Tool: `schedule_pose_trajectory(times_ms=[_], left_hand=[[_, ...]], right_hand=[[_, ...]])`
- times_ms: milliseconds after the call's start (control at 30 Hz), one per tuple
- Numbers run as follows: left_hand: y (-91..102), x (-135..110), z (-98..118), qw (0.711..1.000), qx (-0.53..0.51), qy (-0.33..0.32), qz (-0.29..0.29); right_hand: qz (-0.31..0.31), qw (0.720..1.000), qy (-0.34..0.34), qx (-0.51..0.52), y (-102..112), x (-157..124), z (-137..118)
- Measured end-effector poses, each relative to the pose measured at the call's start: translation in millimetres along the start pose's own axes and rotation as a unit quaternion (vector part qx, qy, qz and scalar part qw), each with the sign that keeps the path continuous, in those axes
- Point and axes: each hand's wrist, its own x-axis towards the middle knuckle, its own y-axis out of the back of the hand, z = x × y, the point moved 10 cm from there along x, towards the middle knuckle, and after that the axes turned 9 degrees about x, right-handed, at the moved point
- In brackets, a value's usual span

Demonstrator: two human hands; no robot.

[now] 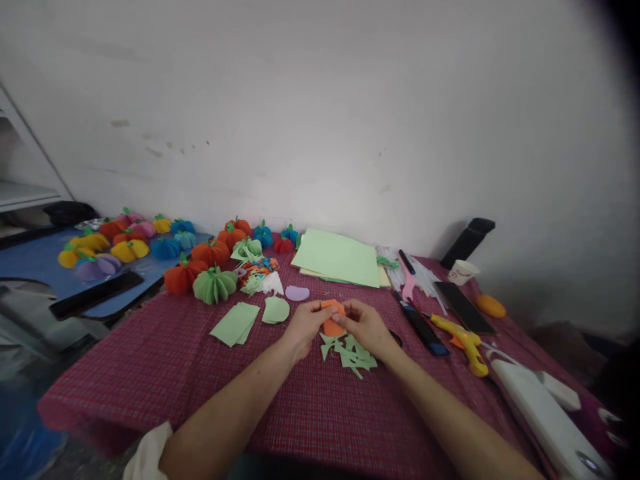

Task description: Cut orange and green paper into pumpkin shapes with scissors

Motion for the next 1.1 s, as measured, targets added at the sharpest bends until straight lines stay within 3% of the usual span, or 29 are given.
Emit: schedule_pose_trajectory(times_ms=[167, 467, 633, 900, 1100], left_hand=[[-9.7, -4, 3, 0.999, -0.047, -0.005, -0.027], [1.8, 1, -7, 0.999, 0.038, -0.008, 0.028], [5.7, 2, -3, 0.998, 0.017, -0.027, 0.045], [-13.6, -2, 2, 0.997, -0.065, -0.023, -0.034], [-17.5, -1, 0, 0.994, -0.092, -0.021, -0.053]], right_hand=[[0.059, 0.991, -0.059, 0.106, 16, -3, 23], [0.135, 0.988, 0.071, 0.017, 34, -11, 1], [0.133, 0.987, 0.067, 0.056, 33, -12, 2], [0.106, 0.969, -0.012, 0.222, 24, -8, 13], [0.078, 0.958, -0.029, 0.276, 16, -8, 17]])
